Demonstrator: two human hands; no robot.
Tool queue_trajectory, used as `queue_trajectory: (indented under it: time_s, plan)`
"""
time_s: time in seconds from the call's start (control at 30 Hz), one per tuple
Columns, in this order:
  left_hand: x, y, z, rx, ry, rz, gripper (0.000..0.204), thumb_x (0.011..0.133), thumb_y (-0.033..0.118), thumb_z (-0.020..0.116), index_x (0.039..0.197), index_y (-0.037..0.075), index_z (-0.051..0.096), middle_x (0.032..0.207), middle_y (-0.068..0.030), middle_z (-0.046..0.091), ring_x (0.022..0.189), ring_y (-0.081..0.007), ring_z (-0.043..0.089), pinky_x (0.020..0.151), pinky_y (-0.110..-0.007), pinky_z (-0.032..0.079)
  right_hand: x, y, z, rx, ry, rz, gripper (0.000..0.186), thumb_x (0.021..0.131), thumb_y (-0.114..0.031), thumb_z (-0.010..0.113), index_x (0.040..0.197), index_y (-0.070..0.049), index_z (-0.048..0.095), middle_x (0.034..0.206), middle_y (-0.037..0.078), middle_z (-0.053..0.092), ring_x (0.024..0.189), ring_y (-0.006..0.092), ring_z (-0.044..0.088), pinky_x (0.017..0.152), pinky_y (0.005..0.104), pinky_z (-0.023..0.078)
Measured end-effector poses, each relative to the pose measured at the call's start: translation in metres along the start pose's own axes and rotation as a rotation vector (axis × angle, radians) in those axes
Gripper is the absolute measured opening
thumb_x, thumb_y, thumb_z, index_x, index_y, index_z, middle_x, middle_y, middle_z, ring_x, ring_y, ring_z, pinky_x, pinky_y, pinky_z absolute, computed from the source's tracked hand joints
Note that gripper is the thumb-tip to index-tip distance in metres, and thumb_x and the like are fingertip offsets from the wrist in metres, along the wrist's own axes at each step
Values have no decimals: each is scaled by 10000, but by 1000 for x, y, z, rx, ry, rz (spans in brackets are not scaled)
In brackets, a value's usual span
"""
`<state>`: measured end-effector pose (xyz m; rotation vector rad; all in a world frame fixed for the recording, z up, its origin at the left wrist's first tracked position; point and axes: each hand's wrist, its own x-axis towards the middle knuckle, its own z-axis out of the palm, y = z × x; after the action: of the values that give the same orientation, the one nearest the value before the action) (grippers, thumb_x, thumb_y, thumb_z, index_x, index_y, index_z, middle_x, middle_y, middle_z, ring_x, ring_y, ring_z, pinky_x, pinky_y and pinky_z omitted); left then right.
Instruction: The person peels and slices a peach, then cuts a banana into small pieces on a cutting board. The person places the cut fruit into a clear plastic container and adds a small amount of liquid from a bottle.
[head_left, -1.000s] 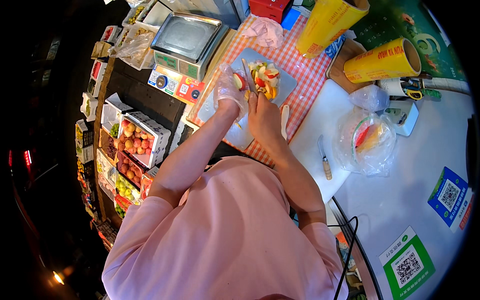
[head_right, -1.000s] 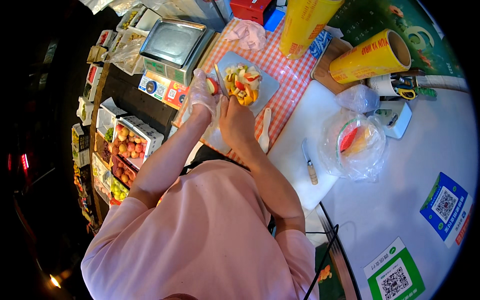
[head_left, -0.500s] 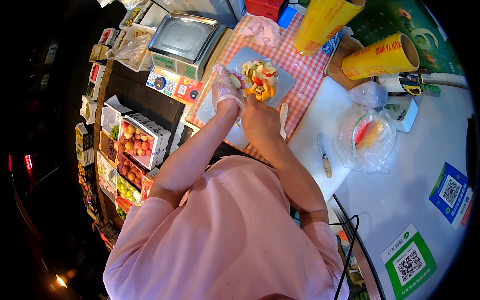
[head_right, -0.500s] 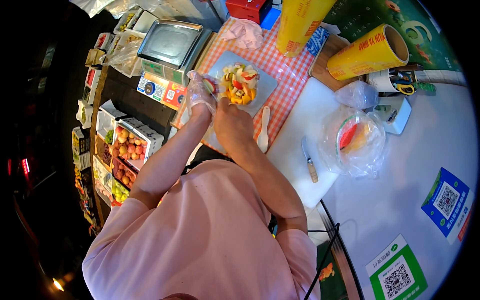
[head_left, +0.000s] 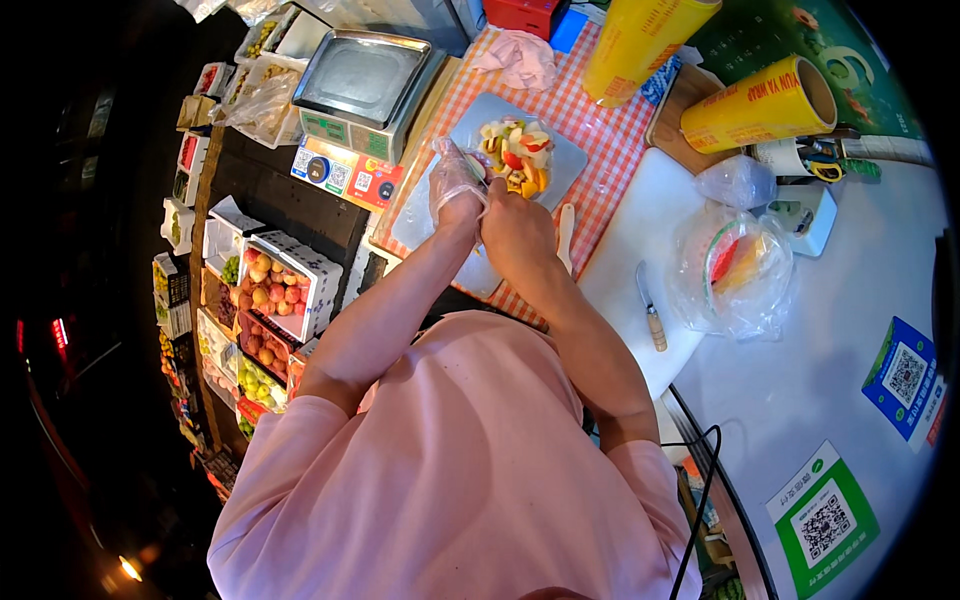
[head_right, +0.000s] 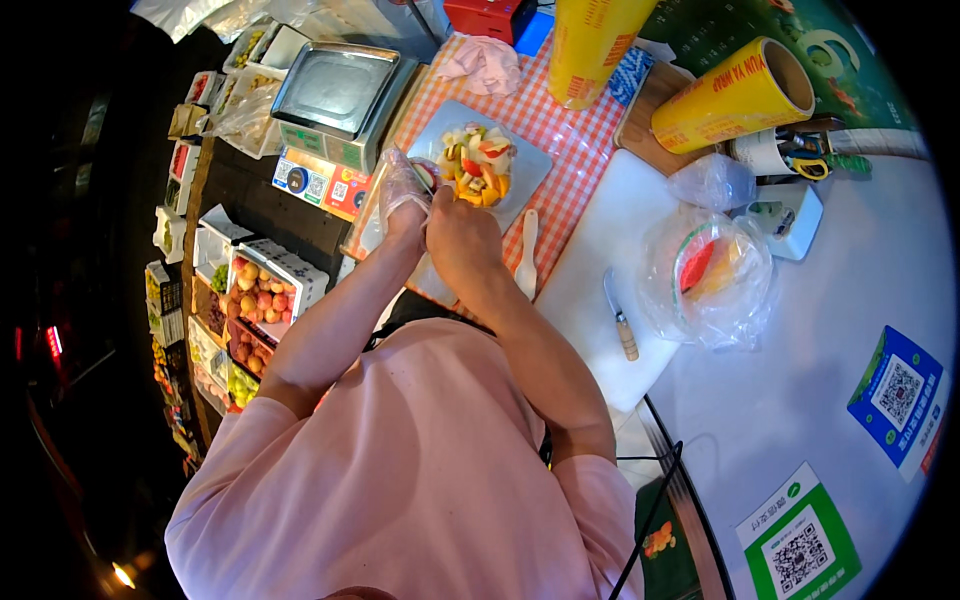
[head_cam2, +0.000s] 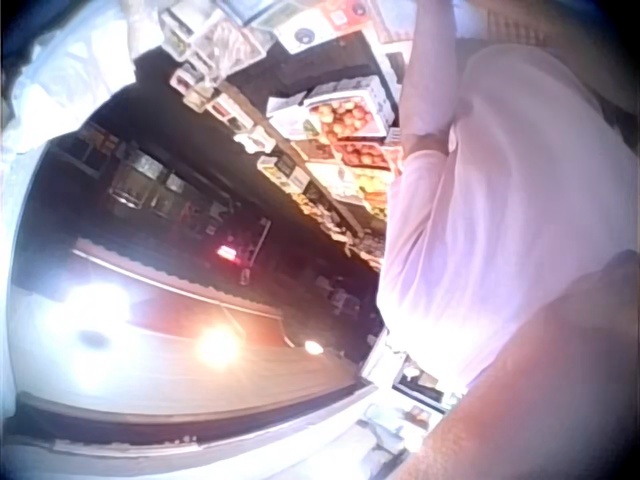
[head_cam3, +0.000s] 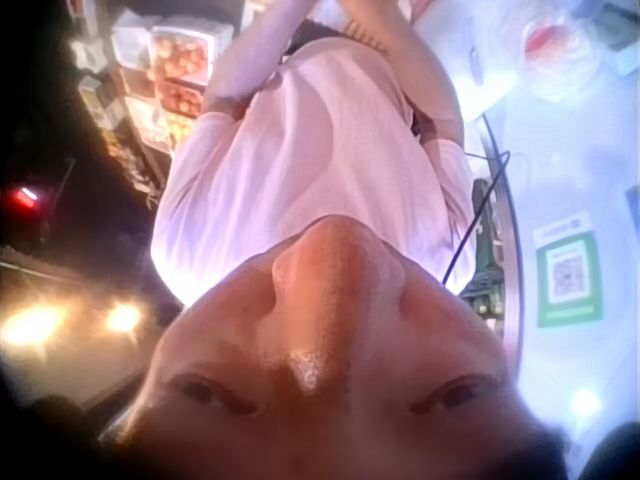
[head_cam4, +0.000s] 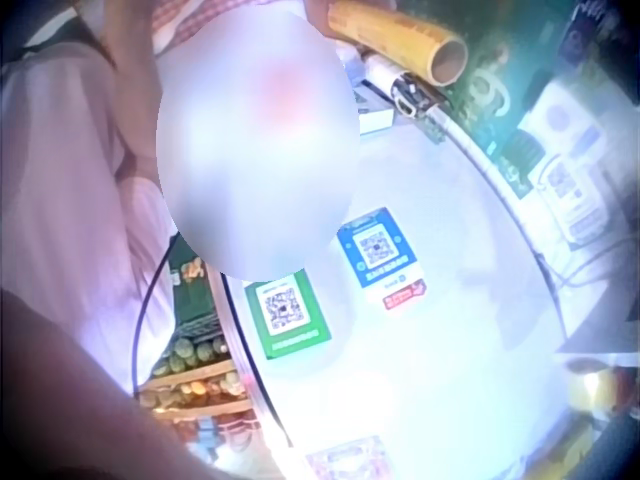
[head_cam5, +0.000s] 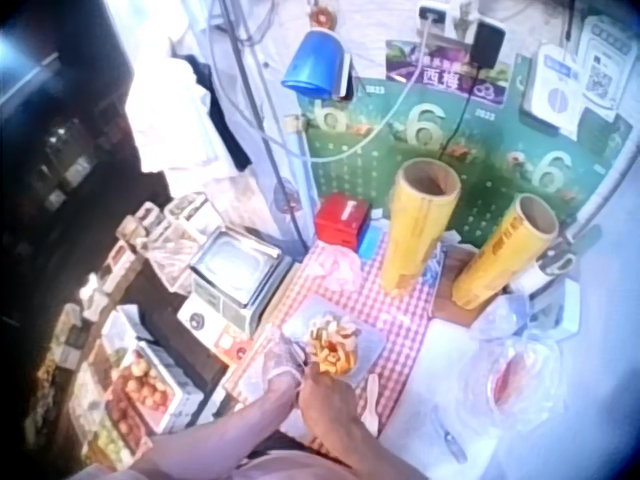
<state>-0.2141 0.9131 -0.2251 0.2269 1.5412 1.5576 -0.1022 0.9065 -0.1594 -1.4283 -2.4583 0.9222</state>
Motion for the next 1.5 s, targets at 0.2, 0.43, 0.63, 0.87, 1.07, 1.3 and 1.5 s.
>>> queue_trajectory:
  time_s: [0.2, 0.43, 0.63, 0.87, 1.07, 1.3, 1.5]
  plan:
    - [1, 5, 6, 123, 34, -23, 619, 1076, 526, 343, 807, 48, 629, 658, -66, 601, 602, -170, 573, 580, -326, 461, 8, 10, 4, 11, -24, -5, 189, 854, -61, 636, 1002, 38, 573, 818, 235, 707, 775, 381, 723, 675, 459, 583]
    - [-4, 3, 18, -61, 8, 16, 573, 1057, 536, 408, 802, 61, 603, 677, -56, 583, 600, -162, 550, 561, -304, 470, 8, 22, -10, -10, -51, -68, 150, 892, -64, 582, 992, 47, 591, 819, 247, 704, 754, 378, 722, 657, 469, 579]
    - [8, -3, 12, -151, 49, -107, 563, 1052, 536, 423, 816, 55, 597, 684, -81, 574, 593, -200, 551, 572, -333, 480, 9, 26, 7, 19, 74, -60, 130, 894, -89, 579, 957, 24, 595, 751, 214, 701, 699, 340, 727, 614, 432, 585]
    - [10, -6, 4, -94, -10, 23, 579, 1058, 523, 415, 840, 29, 624, 685, -81, 616, 574, -185, 564, 563, -328, 475, -1, 23, 10, 4, 26, -28, 149, 921, -107, 568, 956, 37, 557, 772, 227, 692, 726, 372, 717, 633, 464, 569]
    - [-3, -3, 14, 9, 20, 17, 527, 1045, 539, 439, 882, 67, 606, 720, -61, 601, 639, -162, 581, 582, -308, 481, 6, 20, 2, -32, 13, -24, 191, 873, -84, 602, 1009, 48, 583, 778, 214, 709, 732, 336, 734, 625, 416, 592]
    - [4, -3, 7, 49, -74, 21, 512, 1078, 475, 395, 963, 34, 628, 861, -76, 641, 714, -150, 604, 655, -312, 524, 15, 32, 3, 192, 35, 28, 209, 964, -176, 542, 934, 17, 617, 788, 226, 702, 743, 372, 713, 653, 481, 566]
    - [3, 4, 8, 100, -134, -39, 501, 1078, 468, 397, 1028, 19, 614, 922, -104, 663, 795, -188, 638, 733, -346, 551, 10, 33, -12, 144, 22, 30, 309, 1026, -267, 490, 929, 0, 613, 761, 237, 681, 711, 408, 685, 663, 522, 543]
